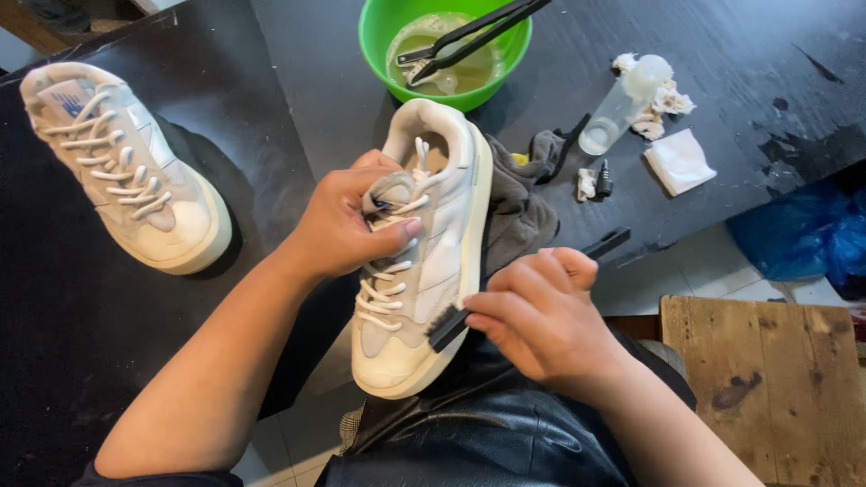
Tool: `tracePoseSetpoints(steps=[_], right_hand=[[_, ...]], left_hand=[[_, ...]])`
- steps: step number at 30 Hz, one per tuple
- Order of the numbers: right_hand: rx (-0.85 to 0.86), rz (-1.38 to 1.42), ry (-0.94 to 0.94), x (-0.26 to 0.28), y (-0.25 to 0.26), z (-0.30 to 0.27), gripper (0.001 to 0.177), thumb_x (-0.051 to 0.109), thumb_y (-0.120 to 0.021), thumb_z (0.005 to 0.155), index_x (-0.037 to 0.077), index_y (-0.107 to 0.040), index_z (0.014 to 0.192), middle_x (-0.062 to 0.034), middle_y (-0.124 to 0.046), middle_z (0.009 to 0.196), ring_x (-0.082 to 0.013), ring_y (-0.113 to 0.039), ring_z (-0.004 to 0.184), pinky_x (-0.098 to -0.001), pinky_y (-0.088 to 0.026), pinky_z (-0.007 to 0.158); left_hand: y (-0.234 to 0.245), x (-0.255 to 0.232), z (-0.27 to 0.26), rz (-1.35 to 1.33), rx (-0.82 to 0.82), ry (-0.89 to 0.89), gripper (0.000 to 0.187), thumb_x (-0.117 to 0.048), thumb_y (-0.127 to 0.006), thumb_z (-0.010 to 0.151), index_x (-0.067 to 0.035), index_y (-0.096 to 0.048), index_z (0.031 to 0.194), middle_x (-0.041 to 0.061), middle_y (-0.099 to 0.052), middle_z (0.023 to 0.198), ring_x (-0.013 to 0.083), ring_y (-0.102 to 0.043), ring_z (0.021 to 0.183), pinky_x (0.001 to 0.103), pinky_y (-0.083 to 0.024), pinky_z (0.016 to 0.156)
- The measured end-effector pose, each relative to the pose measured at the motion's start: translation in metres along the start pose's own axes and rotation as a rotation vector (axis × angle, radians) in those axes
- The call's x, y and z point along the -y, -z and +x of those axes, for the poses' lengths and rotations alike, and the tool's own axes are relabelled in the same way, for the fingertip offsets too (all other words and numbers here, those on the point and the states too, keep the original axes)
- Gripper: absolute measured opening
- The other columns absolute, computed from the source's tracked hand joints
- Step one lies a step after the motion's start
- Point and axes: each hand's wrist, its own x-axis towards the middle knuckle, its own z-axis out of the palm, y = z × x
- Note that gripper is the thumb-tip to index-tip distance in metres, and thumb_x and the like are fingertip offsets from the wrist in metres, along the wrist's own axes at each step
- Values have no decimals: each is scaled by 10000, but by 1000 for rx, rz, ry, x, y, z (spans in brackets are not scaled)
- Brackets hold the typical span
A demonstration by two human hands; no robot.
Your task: The person scrubs a white sneaker with a small brush, then wipes it with a yellow cloth. The person handles the shoe and cleaning tools on a dark table, occasionally repositioning the shoe to access different areas.
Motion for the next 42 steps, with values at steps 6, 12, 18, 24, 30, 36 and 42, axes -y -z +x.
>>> tracePoseSetpoints(steps=[6,12,18,24,30,36,42], right_hand=[[-21,-138,251,6,-9,26,73,272,-633,1050,212,-674,1042,49,-616,915,-178,-593,887,-348,-294,980],[-104,-228,350,9,-22,38,91,136,-682,1018,221,-686,1049,60,-675,880,-144,-607,875,-338,-247,1001],[-27,-311,217,-48,-21,33,217,255,-572,978,312,-750,1087,28,-606,973,-268,-550,878,-505,-317,850],[-5,-296,335,-25,-22,37,196,182,-456,1056,272,-631,1059,70,-671,995,-133,-634,939,-330,-256,1044],[-73,-293,159,-50,-14,45,87,168,-679,968,208,-737,1019,-68,-595,984,-344,-508,933,-555,-315,855],[526,-517,229,-69,-19,40,305,294,-590,787,301,-644,1088,-40,-512,698,-385,-541,684,-601,-390,610],[104,-397,375,-42,-36,28,349,64,-560,739,271,-623,1011,9,-550,868,-236,-553,803,-453,-454,857]], left_hand=[[2,-20,18,244,90,-120,322,-259,-769,902,-151,-539,704,-50,-476,717,131,-455,721,335,-373,784],[1,-14,21,329,205,-171,344,-329,-698,959,-140,-594,690,-1,-497,669,186,-494,672,377,-363,725],[1,2,22,230,214,-210,333,-302,-569,1033,-127,-600,751,5,-469,673,196,-469,708,381,-379,736],[1,1,25,215,273,-240,387,-308,-491,1060,-131,-471,716,-7,-447,664,191,-497,727,393,-372,837],[4,4,27,136,290,-246,421,-344,-466,1070,-125,-453,710,0,-391,642,194,-445,667,374,-367,777],[2,6,27,131,303,-179,429,-369,-469,1059,-134,-434,702,-11,-404,667,178,-473,690,376,-374,850],[1,6,29,94,277,-213,455,-362,-486,1052,-127,-403,671,-10,-360,645,175,-410,633,378,-357,744]])
